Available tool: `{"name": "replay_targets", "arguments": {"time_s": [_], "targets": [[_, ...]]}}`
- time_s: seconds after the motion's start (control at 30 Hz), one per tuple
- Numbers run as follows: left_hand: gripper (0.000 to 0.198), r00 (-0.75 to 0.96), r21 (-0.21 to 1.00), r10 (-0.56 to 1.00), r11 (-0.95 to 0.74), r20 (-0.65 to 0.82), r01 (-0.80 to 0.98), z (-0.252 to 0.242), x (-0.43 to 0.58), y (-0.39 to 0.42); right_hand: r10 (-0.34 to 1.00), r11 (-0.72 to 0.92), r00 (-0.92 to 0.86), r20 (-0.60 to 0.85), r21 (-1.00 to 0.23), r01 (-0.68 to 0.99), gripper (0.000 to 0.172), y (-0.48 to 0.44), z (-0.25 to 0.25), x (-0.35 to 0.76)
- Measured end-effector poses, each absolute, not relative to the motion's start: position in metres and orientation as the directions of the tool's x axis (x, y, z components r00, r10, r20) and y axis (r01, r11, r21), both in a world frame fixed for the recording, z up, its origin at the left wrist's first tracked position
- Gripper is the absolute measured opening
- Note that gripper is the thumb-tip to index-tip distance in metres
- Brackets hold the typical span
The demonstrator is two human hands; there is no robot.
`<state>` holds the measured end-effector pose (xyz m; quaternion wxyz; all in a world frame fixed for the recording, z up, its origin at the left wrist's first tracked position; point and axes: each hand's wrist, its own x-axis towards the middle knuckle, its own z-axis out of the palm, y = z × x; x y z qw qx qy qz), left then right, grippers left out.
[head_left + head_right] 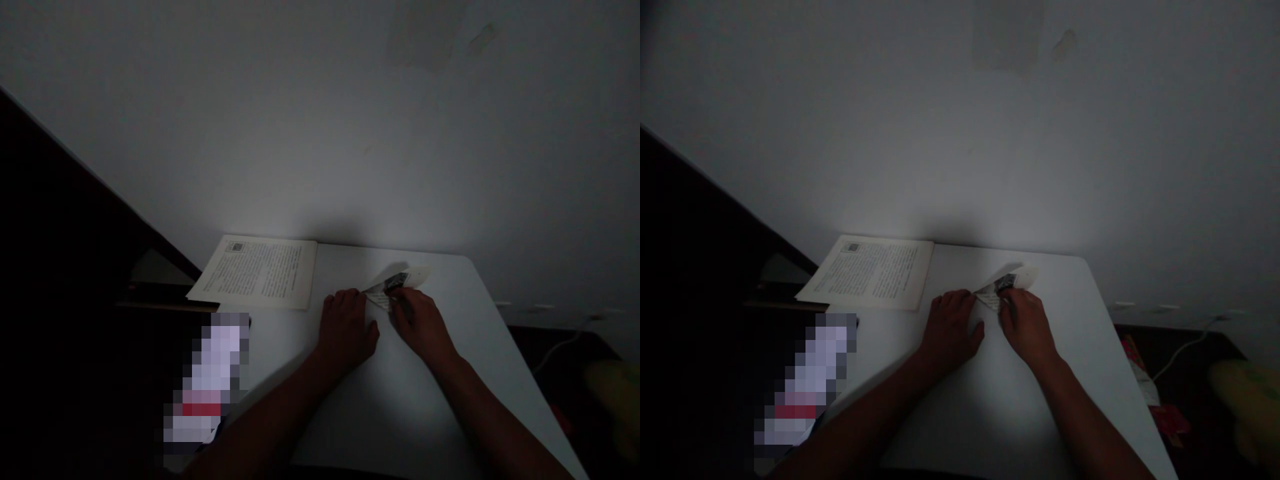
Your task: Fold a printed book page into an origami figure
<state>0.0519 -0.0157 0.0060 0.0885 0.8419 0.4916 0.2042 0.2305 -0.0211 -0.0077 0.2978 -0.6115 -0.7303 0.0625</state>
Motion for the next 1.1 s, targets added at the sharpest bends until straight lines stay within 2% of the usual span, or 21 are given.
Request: {"name": "replay_targets", "arguments": {"time_s": [0.27,0.37,0.53,0.67,0.93,1.1], "targets": [[0.025,0.356,0.411,0.898,-0.437,0.260,0.800,-0.003,0.052,0.018,0.922,0.248,-0.062,0.383,-0.459,0.853,0.016,-0.020,-0.012,0.233],[0.025,0.366,0.375,0.910,-0.414,0.194,0.830,0.001,0.056,0.029,0.918,0.262,-0.072,0.390,-0.460,0.849,0.017,-0.020,-0.010,0.233],[0.037,0.383,0.297,0.920,-0.388,0.077,0.873,0.007,0.068,0.039,0.928,0.252,-0.078,0.365,-0.459,0.852,0.016,-0.019,-0.007,0.233],[0.037,0.400,0.289,0.915,-0.396,0.048,0.872,0.007,0.078,0.043,0.930,0.240,-0.067,0.361,-0.460,0.855,0.018,-0.020,-0.008,0.232],[0.022,0.476,0.308,0.879,-0.447,-0.020,0.840,0.015,0.067,0.053,0.930,0.234,-0.060,0.362,-0.458,0.858,0.018,-0.021,-0.006,0.232],[0.022,0.550,0.352,0.834,-0.526,0.037,0.774,0.010,0.054,0.057,0.930,0.237,-0.056,0.364,-0.475,0.848,0.018,-0.020,-0.005,0.232]]}}
